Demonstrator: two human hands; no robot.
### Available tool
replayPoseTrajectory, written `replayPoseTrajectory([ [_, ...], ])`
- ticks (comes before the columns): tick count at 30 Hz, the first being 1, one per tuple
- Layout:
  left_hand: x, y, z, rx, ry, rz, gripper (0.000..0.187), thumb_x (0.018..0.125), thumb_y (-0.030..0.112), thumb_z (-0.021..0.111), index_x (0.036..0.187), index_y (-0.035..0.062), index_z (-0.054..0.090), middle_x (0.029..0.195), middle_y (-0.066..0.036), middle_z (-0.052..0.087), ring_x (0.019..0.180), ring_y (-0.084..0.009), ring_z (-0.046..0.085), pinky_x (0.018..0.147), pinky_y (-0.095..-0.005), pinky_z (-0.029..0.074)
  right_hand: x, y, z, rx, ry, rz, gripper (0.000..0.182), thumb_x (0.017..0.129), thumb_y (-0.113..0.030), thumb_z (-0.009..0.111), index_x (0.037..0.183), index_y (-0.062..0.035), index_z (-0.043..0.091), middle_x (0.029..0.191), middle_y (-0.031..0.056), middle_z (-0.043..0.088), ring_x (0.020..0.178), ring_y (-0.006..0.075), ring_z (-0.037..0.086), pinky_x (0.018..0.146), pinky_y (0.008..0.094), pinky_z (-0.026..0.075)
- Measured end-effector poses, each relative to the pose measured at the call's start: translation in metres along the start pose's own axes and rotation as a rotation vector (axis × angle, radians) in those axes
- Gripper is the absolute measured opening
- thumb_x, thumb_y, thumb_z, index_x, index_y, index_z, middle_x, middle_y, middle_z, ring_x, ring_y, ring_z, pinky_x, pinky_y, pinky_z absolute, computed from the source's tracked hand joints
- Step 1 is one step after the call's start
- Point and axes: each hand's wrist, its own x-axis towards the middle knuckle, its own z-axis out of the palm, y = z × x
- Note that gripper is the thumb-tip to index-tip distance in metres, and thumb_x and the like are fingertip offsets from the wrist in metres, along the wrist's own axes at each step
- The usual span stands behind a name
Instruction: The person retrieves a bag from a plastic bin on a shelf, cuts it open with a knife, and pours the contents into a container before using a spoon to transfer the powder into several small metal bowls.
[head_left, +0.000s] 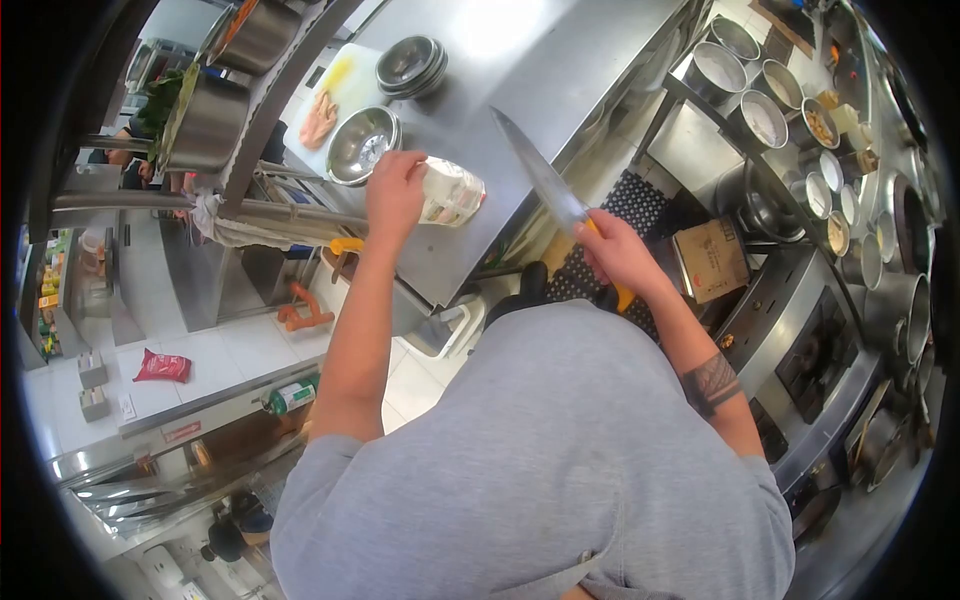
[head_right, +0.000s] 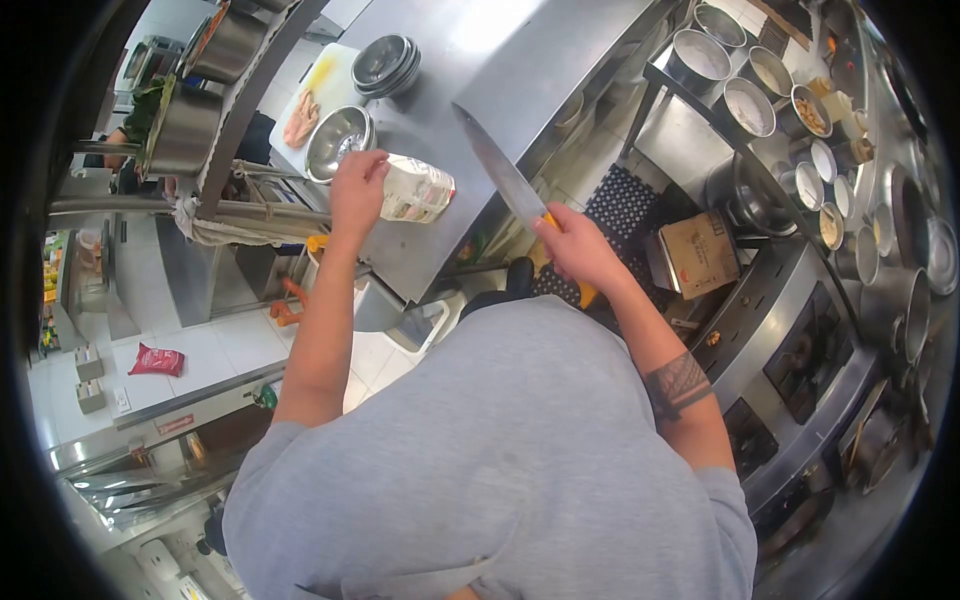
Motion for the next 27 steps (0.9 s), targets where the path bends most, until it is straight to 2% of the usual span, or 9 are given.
replayPoseTrajectory([
  [2,0.003,0.000,-0.001,0.225,0.050,0.245,0.013,0.092,0.013,0.075,0.103,0.0047,0.075,0.096,-0.011,0.068,0.091,-0.0320,0.066,0.087,-0.0416,0.053,0.002,-0.004,0.002,0.012,-0.006,-0.009,0.034,0.108,-0.033,0.058,0.122,-0.0031,0.063,0.073,0.0033,0.059,0.054,0.0115,0.056,0.048,0.0294,0.048],
  [5,0.012,0.000,-0.010,0.294,-0.010,0.351,0.011,0.092,0.012,0.073,0.100,0.0054,0.075,0.095,-0.013,0.067,0.096,-0.0344,0.065,0.089,-0.0457,0.051,0.008,-0.010,0.006,0.045,-0.059,-0.037,0.033,0.108,-0.033,0.058,0.122,-0.0027,0.062,0.072,0.0031,0.058,0.053,0.0114,0.056,0.048,0.0294,0.048],
  [11,0.023,-0.003,-0.020,0.353,-0.165,0.373,0.007,0.094,0.010,0.068,0.096,0.0046,0.071,0.098,-0.014,0.067,0.100,-0.0382,0.064,0.086,-0.0499,0.050,0.037,-0.029,0.038,0.154,-0.158,-0.093,0.030,0.106,-0.030,0.058,0.112,-0.0009,0.059,0.072,0.0061,0.061,0.052,0.0139,0.058,0.047,0.0315,0.049],
  [20,0.026,-0.011,-0.021,0.309,-0.207,0.452,0.006,0.095,0.011,0.067,0.098,0.0055,0.068,0.095,-0.015,0.067,0.095,-0.0384,0.065,0.081,-0.0493,0.051,0.080,-0.066,0.135,0.260,0.024,-0.207,0.029,0.101,-0.023,0.057,0.102,0.0060,0.053,0.072,0.0150,0.065,0.055,0.0238,0.067,0.052,0.0399,0.055],
  [24,0.030,-0.021,-0.019,0.234,-0.203,0.504,0.007,0.096,0.012,0.067,0.098,0.0057,0.067,0.095,-0.014,0.067,0.092,-0.0382,0.066,0.079,-0.0495,0.052,0.079,-0.075,0.160,0.228,0.118,-0.177,0.029,0.101,-0.023,0.056,0.103,0.0059,0.053,0.072,0.0153,0.066,0.055,0.0239,0.067,0.054,0.0395,0.055],
  [27,0.029,-0.025,-0.015,0.249,-0.204,0.541,0.008,0.096,0.013,0.066,0.097,0.0053,0.066,0.095,-0.014,0.068,0.092,-0.0386,0.066,0.078,-0.0501,0.052,0.075,-0.064,0.178,0.235,0.169,-0.146,0.028,0.103,-0.026,0.057,0.109,0.0010,0.055,0.076,0.0113,0.065,0.054,0.0205,0.064,0.048,0.0372,0.053],
])
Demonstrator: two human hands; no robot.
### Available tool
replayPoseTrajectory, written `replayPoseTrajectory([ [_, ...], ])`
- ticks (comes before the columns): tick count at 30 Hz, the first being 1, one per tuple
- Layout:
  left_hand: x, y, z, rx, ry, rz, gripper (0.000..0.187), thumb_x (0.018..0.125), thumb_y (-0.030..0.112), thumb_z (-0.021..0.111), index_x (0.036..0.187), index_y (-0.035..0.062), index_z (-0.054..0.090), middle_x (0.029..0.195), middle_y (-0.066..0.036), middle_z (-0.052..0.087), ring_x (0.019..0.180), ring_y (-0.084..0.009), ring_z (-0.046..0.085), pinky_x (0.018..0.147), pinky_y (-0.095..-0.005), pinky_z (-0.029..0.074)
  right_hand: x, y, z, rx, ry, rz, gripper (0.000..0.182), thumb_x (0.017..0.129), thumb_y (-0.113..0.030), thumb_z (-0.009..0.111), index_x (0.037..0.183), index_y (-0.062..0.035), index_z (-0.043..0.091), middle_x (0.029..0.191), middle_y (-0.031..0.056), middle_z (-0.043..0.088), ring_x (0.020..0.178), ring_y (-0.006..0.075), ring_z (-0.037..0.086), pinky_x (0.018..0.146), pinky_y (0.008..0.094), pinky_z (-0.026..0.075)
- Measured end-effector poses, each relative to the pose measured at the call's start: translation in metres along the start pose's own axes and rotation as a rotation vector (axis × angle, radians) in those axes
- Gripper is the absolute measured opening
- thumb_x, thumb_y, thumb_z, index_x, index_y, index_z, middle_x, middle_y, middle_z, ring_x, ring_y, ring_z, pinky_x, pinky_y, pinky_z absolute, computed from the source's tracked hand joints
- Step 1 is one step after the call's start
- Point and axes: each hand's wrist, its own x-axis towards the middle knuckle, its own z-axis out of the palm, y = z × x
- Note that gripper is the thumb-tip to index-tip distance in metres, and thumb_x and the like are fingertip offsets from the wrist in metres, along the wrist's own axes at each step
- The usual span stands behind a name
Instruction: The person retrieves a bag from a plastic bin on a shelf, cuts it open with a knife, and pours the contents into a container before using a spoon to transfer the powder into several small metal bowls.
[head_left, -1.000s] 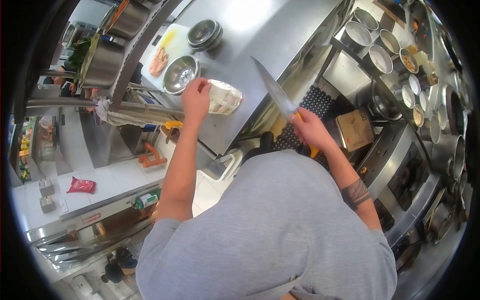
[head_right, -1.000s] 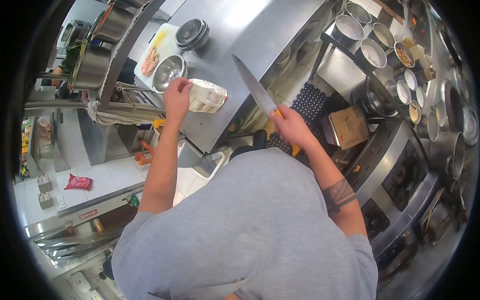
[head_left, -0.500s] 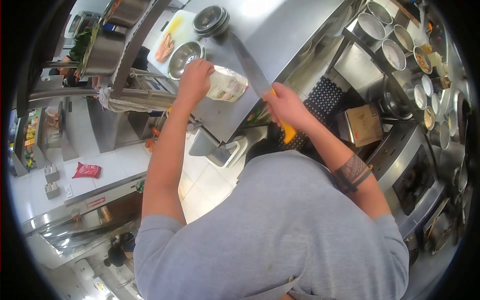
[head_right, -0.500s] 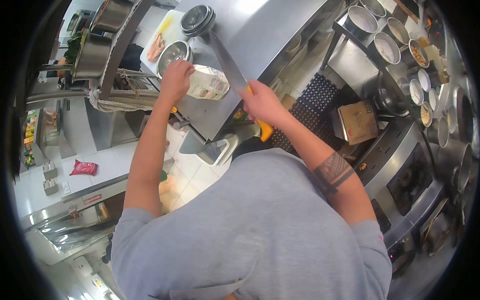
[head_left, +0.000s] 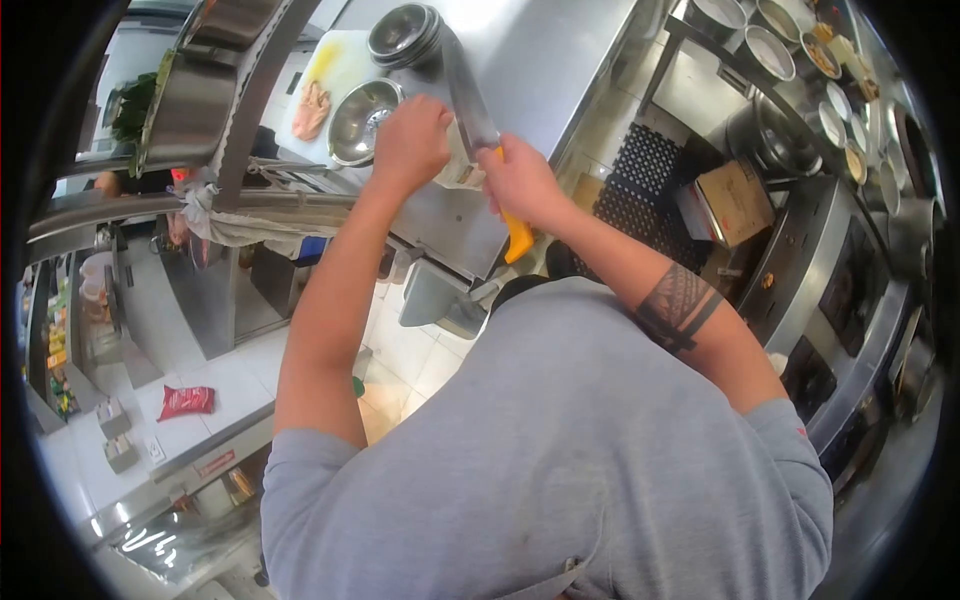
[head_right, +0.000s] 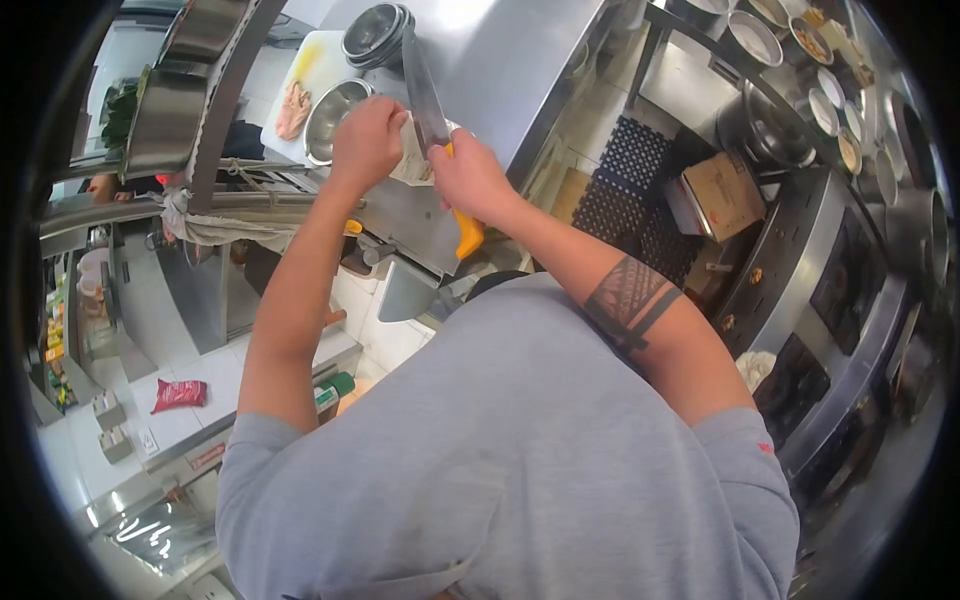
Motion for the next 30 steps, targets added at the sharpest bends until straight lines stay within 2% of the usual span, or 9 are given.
replayPoseTrajectory([
  [3,-0.001,-0.001,0.003,-0.026,-0.002,-0.013,0.008,0.096,0.013,0.066,0.097,0.0049,0.066,0.095,-0.014,0.068,0.093,-0.0387,0.066,0.079,-0.0503,0.052,-0.016,0.013,0.006,0.039,0.010,0.004,0.028,0.105,-0.027,0.056,0.109,0.0008,0.055,0.076,0.0110,0.065,0.054,0.0204,0.064,0.049,0.0368,0.053],
  [5,0.001,-0.002,0.003,-0.032,-0.006,0.006,0.008,0.096,0.013,0.065,0.097,0.0047,0.065,0.097,-0.014,0.067,0.095,-0.0384,0.065,0.080,-0.0503,0.052,-0.034,0.016,0.010,0.036,0.023,-0.001,0.030,0.103,-0.025,0.054,0.103,0.0057,0.053,0.076,0.0160,0.067,0.057,0.0270,0.070,0.055,0.0409,0.055],
  [8,0.000,0.001,0.002,-0.056,-0.010,0.037,0.007,0.094,0.013,0.065,0.095,0.0062,0.063,0.096,-0.014,0.065,0.095,-0.0385,0.064,0.080,-0.0515,0.052,-0.025,0.011,0.017,0.027,0.039,-0.087,0.031,0.103,-0.024,0.054,0.103,0.0066,0.053,0.077,0.0166,0.067,0.058,0.0279,0.071,0.055,0.0413,0.056],
  [11,-0.001,0.004,0.001,-0.060,-0.008,0.045,0.007,0.094,0.013,0.066,0.094,0.0060,0.063,0.095,-0.014,0.065,0.097,-0.0381,0.064,0.081,-0.0509,0.052,0.008,0.000,0.021,0.129,0.097,-0.060,0.032,0.102,-0.024,0.054,0.105,0.0078,0.053,0.078,0.0177,0.067,0.058,0.0280,0.071,0.055,0.0423,0.056],
  [14,0.001,-0.001,0.000,-0.043,-0.008,0.068,0.006,0.095,0.009,0.066,0.098,0.0044,0.064,0.097,-0.013,0.066,0.097,-0.0372,0.064,0.082,-0.0489,0.051,0.015,0.005,0.021,0.081,0.089,-0.092,0.033,0.103,-0.024,0.053,0.108,0.0087,0.052,0.077,0.0173,0.068,0.057,0.0276,0.071,0.055,0.0429,0.056],
  [18,0.001,-0.007,0.003,-0.053,-0.017,0.081,0.006,0.094,0.009,0.066,0.097,0.0042,0.063,0.097,-0.013,0.065,0.097,-0.0373,0.064,0.081,-0.0489,0.051,-0.029,0.015,0.023,0.046,-0.005,-0.041,0.034,0.103,-0.026,0.052,0.109,0.0082,0.053,0.076,0.0173,0.067,0.057,0.0274,0.071,0.055,0.0434,0.056],
  [20,-0.001,-0.009,0.005,-0.087,0.024,0.142,0.005,0.093,0.008,0.065,0.095,0.0050,0.063,0.096,-0.014,0.064,0.095,-0.0397,0.062,0.080,-0.0521,0.050,-0.022,0.013,0.023,-0.003,0.021,-0.087,0.034,0.103,-0.026,0.052,0.109,0.0074,0.053,0.075,0.0173,0.067,0.057,0.0272,0.071,0.056,0.0435,0.056],
  [24,0.002,-0.004,0.005,-0.090,0.014,0.112,0.005,0.092,0.007,0.065,0.094,0.0044,0.062,0.096,-0.015,0.064,0.096,-0.0401,0.062,0.081,-0.0521,0.050,0.041,0.012,0.033,0.122,0.136,-0.156,0.034,0.105,-0.027,0.050,0.113,0.0054,0.052,0.076,0.0167,0.067,0.057,0.0272,0.070,0.055,0.0429,0.056],
  [30,-0.002,-0.008,0.008,-0.158,0.007,0.050,0.006,0.094,0.007,0.064,0.097,0.0026,0.061,0.096,-0.016,0.064,0.097,-0.0408,0.062,0.081,-0.0509,0.049,-0.036,0.028,0.044,0.123,-0.003,-0.030,0.033,0.106,-0.028,0.050,0.112,0.0045,0.050,0.076,0.0152,0.066,0.056,0.0269,0.069,0.054,0.0429,0.055],
])
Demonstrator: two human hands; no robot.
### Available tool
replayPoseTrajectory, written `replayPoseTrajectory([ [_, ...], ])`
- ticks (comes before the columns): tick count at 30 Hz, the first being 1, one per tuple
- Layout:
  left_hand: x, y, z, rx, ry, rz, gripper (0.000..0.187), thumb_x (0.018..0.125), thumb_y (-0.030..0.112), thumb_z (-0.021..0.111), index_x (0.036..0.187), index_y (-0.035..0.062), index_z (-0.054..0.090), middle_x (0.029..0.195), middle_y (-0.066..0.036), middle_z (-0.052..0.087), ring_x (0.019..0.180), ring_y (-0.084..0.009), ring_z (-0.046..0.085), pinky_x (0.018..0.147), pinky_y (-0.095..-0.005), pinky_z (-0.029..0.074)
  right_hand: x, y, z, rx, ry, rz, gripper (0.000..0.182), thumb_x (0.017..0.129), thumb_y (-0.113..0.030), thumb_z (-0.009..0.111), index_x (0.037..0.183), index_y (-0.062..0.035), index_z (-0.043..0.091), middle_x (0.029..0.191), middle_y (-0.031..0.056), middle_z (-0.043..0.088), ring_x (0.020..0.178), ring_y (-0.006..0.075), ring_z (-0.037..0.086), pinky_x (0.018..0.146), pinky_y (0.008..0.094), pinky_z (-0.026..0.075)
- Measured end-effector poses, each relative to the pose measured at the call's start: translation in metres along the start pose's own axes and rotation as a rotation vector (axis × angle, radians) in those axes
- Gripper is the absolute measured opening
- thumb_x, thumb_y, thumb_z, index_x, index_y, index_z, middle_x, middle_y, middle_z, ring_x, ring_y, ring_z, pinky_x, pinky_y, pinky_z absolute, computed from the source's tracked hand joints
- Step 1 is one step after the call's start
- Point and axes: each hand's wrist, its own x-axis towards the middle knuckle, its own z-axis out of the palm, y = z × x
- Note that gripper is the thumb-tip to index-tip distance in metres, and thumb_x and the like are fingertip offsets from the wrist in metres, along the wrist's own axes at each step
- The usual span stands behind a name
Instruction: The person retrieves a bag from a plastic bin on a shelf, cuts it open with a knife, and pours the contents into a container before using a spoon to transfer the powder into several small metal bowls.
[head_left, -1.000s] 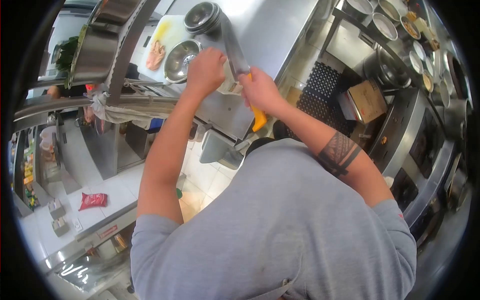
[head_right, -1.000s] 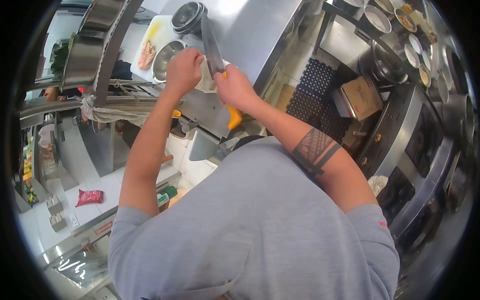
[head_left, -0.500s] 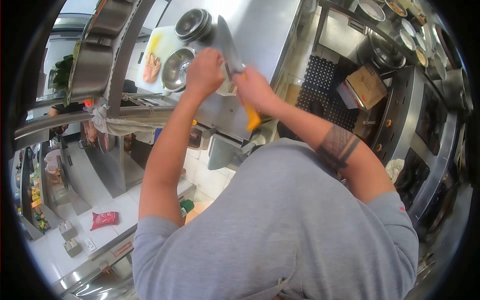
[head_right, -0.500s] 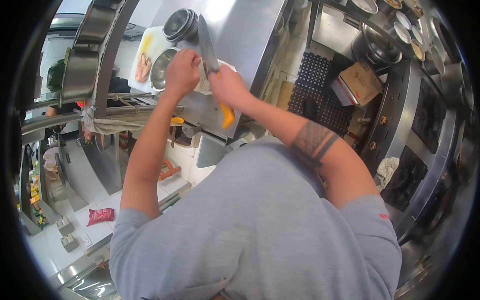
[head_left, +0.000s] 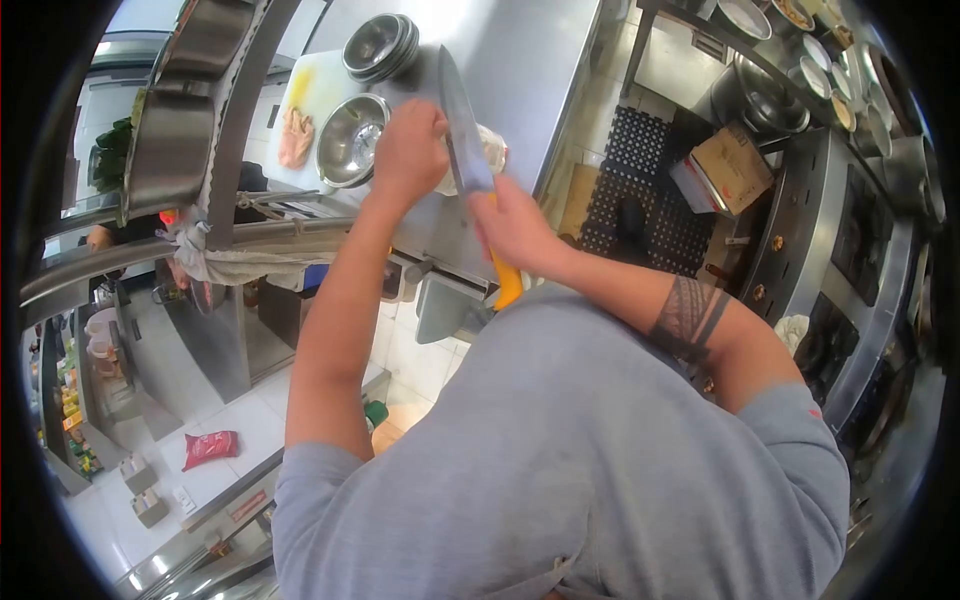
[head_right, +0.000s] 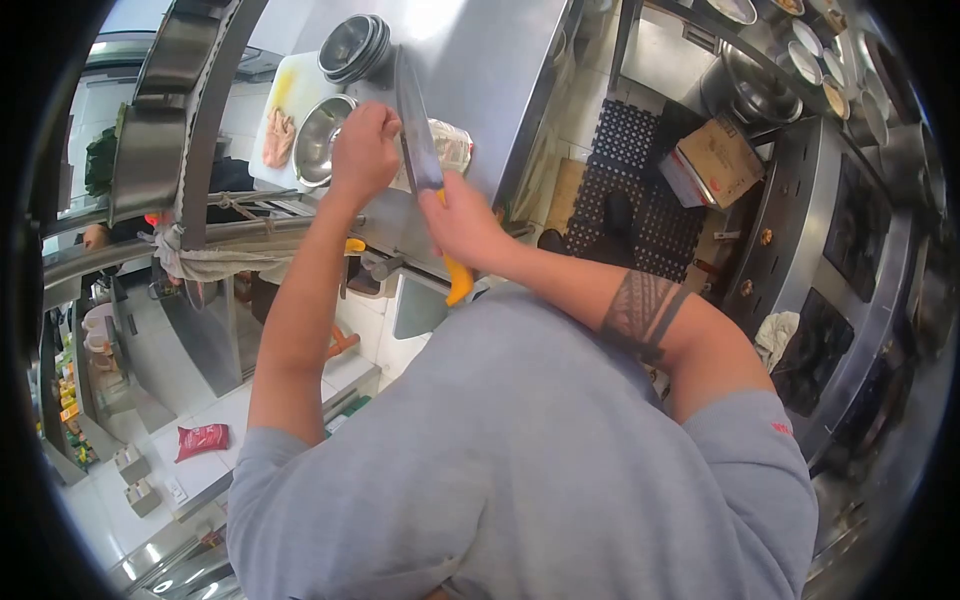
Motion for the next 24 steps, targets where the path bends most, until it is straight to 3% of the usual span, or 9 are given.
replayPoseTrajectory([
  [4,0.000,0.004,0.001,-0.012,-0.031,-0.009,0.004,0.094,0.005,0.062,0.096,0.0025,0.061,0.097,-0.017,0.064,0.097,-0.0419,0.062,0.082,-0.0514,0.048,0.064,-0.015,-0.005,0.046,0.118,-0.096,0.030,0.107,-0.027,0.051,0.113,0.0027,0.050,0.074,0.0143,0.065,0.055,0.0250,0.067,0.052,0.0420,0.054],
  [8,0.004,0.001,0.004,0.008,-0.061,-0.013,0.002,0.095,0.004,0.060,0.096,0.0024,0.060,0.097,-0.017,0.064,0.097,-0.0422,0.061,0.082,-0.0518,0.048,0.054,-0.007,0.010,0.121,0.200,-0.042,0.029,0.107,-0.026,0.050,0.111,0.0027,0.050,0.073,0.0144,0.065,0.054,0.0256,0.068,0.051,0.0418,0.054],
  [11,0.004,-0.001,0.003,-0.038,-0.059,-0.056,0.003,0.092,0.003,0.061,0.095,0.0033,0.060,0.096,-0.017,0.063,0.098,-0.0414,0.061,0.084,-0.0525,0.048,0.001,0.007,0.020,0.089,0.067,-0.050,0.028,0.107,-0.024,0.049,0.106,0.0040,0.048,0.072,0.0147,0.064,0.052,0.0267,0.068,0.050,0.0419,0.055],
  [13,0.003,0.000,0.004,-0.024,-0.072,-0.055,0.003,0.092,0.003,0.061,0.095,0.0035,0.060,0.096,-0.017,0.062,0.098,-0.0414,0.060,0.084,-0.0525,0.048,0.012,0.009,0.016,0.072,0.010,-0.137,0.028,0.106,-0.022,0.048,0.106,0.0054,0.046,0.075,0.0163,0.064,0.051,0.0275,0.067,0.049,0.0424,0.055],
  [16,0.004,0.005,0.003,-0.008,-0.077,-0.047,0.002,0.093,0.003,0.060,0.095,0.0027,0.060,0.097,-0.017,0.063,0.098,-0.0417,0.061,0.083,-0.0519,0.048,0.072,-0.012,0.005,0.138,0.163,-0.097,0.027,0.107,-0.022,0.047,0.110,0.0046,0.045,0.076,0.0167,0.064,0.051,0.0275,0.067,0.048,0.0424,0.054],
  [18,0.008,0.007,0.000,-0.009,-0.077,-0.037,0.002,0.095,0.003,0.060,0.096,0.0017,0.059,0.098,-0.018,0.063,0.097,-0.0420,0.061,0.082,-0.0514,0.047,0.065,-0.007,0.010,0.145,0.198,-0.111,0.027,0.107,-0.021,0.047,0.109,0.0049,0.045,0.077,0.0169,0.065,0.052,0.0280,0.068,0.049,0.0420,0.054],
  [21,0.006,0.003,0.002,0.013,-0.079,-0.035,0.003,0.091,0.003,0.060,0.093,0.0049,0.060,0.096,-0.016,0.063,0.097,-0.0409,0.060,0.083,-0.0520,0.048,0.003,0.021,0.030,0.209,-0.007,-0.028,0.025,0.109,-0.025,0.046,0.111,-0.0005,0.047,0.073,0.0116,0.064,0.056,0.0243,0.068,0.054,0.0404,0.055],
  [24,0.000,-0.001,0.001,-0.071,-0.066,-0.076,0.002,0.091,0.004,0.060,0.094,0.0044,0.060,0.096,-0.017,0.062,0.097,-0.0409,0.060,0.082,-0.0518,0.048,0.023,0.002,0.009,0.071,0.039,-0.079,0.019,0.108,-0.020,0.046,0.106,-0.0009,0.048,0.069,0.0121,0.061,0.053,0.0249,0.066,0.051,0.0419,0.054],
])
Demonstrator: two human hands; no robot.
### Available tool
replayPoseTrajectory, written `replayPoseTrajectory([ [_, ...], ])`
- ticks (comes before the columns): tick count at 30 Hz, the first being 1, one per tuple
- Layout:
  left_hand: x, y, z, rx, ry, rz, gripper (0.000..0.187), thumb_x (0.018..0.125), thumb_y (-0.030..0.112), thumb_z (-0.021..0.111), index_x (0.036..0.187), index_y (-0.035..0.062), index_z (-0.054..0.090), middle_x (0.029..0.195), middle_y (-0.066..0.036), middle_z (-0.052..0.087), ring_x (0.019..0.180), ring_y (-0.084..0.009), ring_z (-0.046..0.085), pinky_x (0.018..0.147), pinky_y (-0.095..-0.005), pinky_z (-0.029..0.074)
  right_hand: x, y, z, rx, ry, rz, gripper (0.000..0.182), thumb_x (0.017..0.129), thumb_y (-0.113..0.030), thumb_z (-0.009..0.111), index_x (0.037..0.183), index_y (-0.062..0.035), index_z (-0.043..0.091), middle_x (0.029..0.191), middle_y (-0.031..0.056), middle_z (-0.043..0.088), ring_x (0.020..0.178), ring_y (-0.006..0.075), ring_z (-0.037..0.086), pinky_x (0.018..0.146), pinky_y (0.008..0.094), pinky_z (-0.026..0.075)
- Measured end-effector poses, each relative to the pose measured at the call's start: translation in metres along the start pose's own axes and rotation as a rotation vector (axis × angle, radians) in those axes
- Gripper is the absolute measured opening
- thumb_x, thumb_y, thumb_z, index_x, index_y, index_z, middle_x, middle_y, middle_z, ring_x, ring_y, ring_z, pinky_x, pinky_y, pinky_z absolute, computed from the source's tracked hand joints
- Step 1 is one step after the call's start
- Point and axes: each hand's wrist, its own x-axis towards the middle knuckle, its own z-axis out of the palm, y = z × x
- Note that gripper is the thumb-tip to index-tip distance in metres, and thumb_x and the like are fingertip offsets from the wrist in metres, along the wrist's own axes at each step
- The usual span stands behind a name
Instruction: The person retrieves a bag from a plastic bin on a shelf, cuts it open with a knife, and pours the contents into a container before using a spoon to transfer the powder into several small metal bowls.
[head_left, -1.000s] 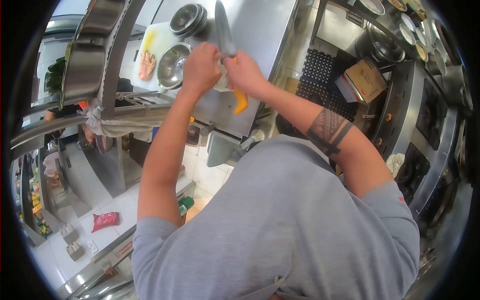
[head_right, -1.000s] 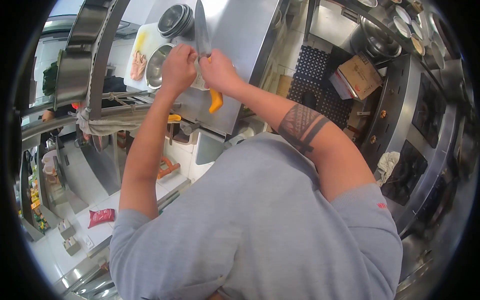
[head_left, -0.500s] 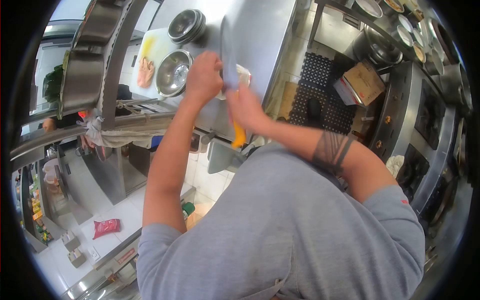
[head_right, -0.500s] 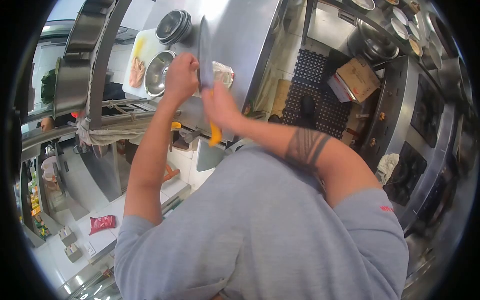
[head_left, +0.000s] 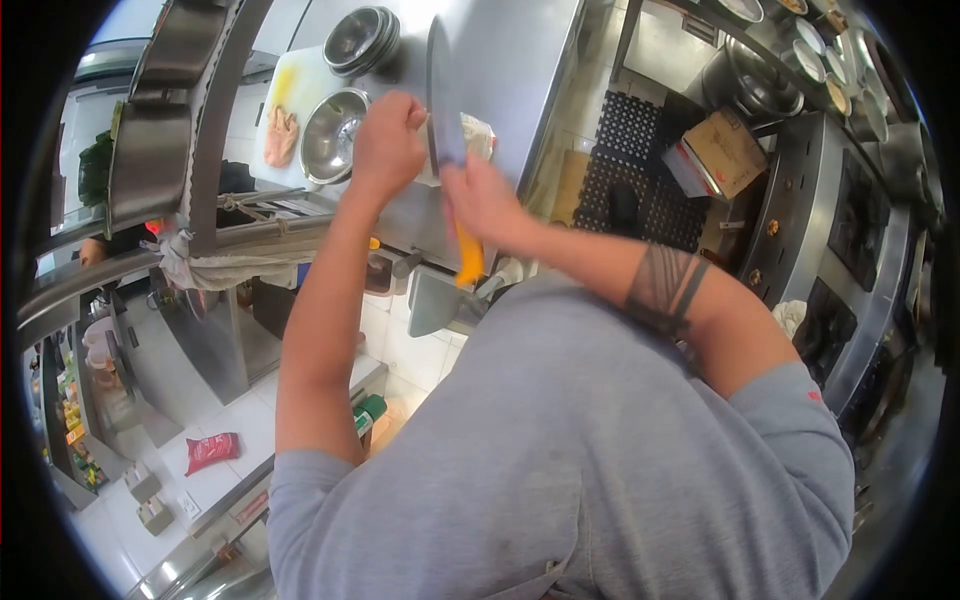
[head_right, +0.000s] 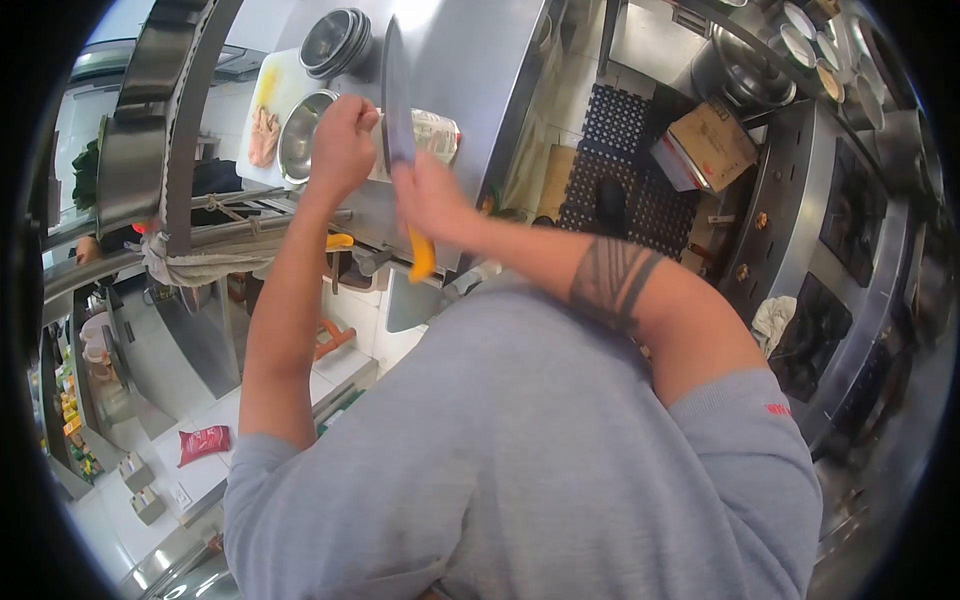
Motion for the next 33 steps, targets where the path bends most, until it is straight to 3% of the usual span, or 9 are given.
replayPoseTrajectory([
  [4,0.002,0.005,0.001,-0.007,0.005,-0.003,0.002,0.092,0.005,0.059,0.093,0.0036,0.059,0.095,-0.017,0.062,0.096,-0.0413,0.060,0.081,-0.0515,0.048,0.034,0.001,0.004,0.054,0.051,-0.032,0.020,0.108,-0.019,0.045,0.107,0.0002,0.048,0.067,0.0118,0.061,0.052,0.0251,0.066,0.050,0.0428,0.054],
  [8,0.002,0.004,0.000,-0.044,0.028,-0.067,0.003,0.092,0.006,0.058,0.092,0.0029,0.059,0.095,-0.017,0.063,0.096,-0.0420,0.060,0.081,-0.0509,0.048,-0.030,0.015,0.019,0.136,-0.073,0.080,0.021,0.108,-0.018,0.044,0.110,0.0027,0.047,0.068,0.0126,0.063,0.053,0.0260,0.067,0.051,0.0433,0.055],
  [14,0.005,0.010,-0.004,-0.066,0.023,0.006,0.004,0.091,0.003,0.058,0.094,0.0030,0.060,0.097,-0.018,0.064,0.096,-0.0418,0.061,0.081,-0.0501,0.048,0.033,-0.011,-0.007,0.089,-0.027,-0.053,0.022,0.107,-0.021,0.046,0.111,0.0009,0.048,0.068,0.0119,0.062,0.053,0.0242,0.067,0.051,0.0413,0.055],
  [16,0.008,0.005,-0.002,-0.070,0.035,0.012,0.003,0.092,0.003,0.059,0.094,0.0026,0.060,0.096,-0.018,0.064,0.096,-0.0418,0.061,0.081,-0.0497,0.048,-0.002,-0.003,-0.004,0.021,-0.094,0.081,0.023,0.109,-0.025,0.048,0.107,-0.0022,0.050,0.078,0.0080,0.062,0.056,0.0208,0.066,0.053,0.0387,0.056],
  [22,-0.004,-0.001,-0.002,-0.196,0.052,-0.134,0.007,0.098,0.008,0.061,0.098,0.0012,0.060,0.098,-0.018,0.062,0.094,-0.0399,0.061,0.083,-0.0461,0.049,-0.001,-0.003,-0.028,0.055,0.003,0.089,0.024,0.110,-0.029,0.051,0.115,-0.0060,0.050,0.080,0.0077,0.061,0.058,0.0207,0.065,0.052,0.0376,0.055],
  [24,-0.002,-0.003,-0.006,-0.241,0.066,-0.170,0.009,0.099,0.010,0.062,0.101,0.0012,0.061,0.099,-0.017,0.062,0.095,-0.0388,0.061,0.084,-0.0448,0.050,0.002,-0.023,-0.039,0.080,0.085,0.140,0.029,0.109,-0.029,0.051,0.111,-0.0001,0.049,0.079,0.0102,0.064,0.056,0.0217,0.065,0.051,0.0399,0.056],
  [27,-0.005,-0.003,-0.014,-0.230,0.048,-0.092,0.017,0.099,0.014,0.066,0.111,0.0023,0.064,0.104,-0.015,0.063,0.099,-0.0361,0.062,0.087,-0.0437,0.051,0.000,-0.029,-0.049,0.081,0.072,0.152,0.026,0.108,-0.029,0.053,0.113,-0.0032,0.050,0.079,0.0089,0.062,0.058,0.0215,0.065,0.050,0.0392,0.056],
  [29,-0.003,0.002,-0.023,-0.071,0.061,0.127,0.019,0.098,0.014,0.070,0.115,0.0030,0.069,0.109,-0.010,0.064,0.095,-0.0255,0.063,0.087,-0.0362,0.051,-0.002,-0.029,-0.053,0.089,0.061,0.156,0.025,0.108,-0.030,0.053,0.114,-0.0057,0.050,0.079,0.0077,0.060,0.059,0.0209,0.064,0.050,0.0377,0.055],
  [33,0.000,-0.012,-0.020,-0.017,-0.004,0.131,0.017,0.094,0.012,0.074,0.109,0.0036,0.073,0.107,-0.009,0.066,0.091,-0.0251,0.064,0.085,-0.0355,0.052,-0.007,-0.033,-0.054,0.070,-0.022,0.163,0.024,0.108,-0.028,0.053,0.112,-0.0046,0.050,0.077,0.0075,0.060,0.056,0.0196,0.063,0.048,0.0362,0.053],
])
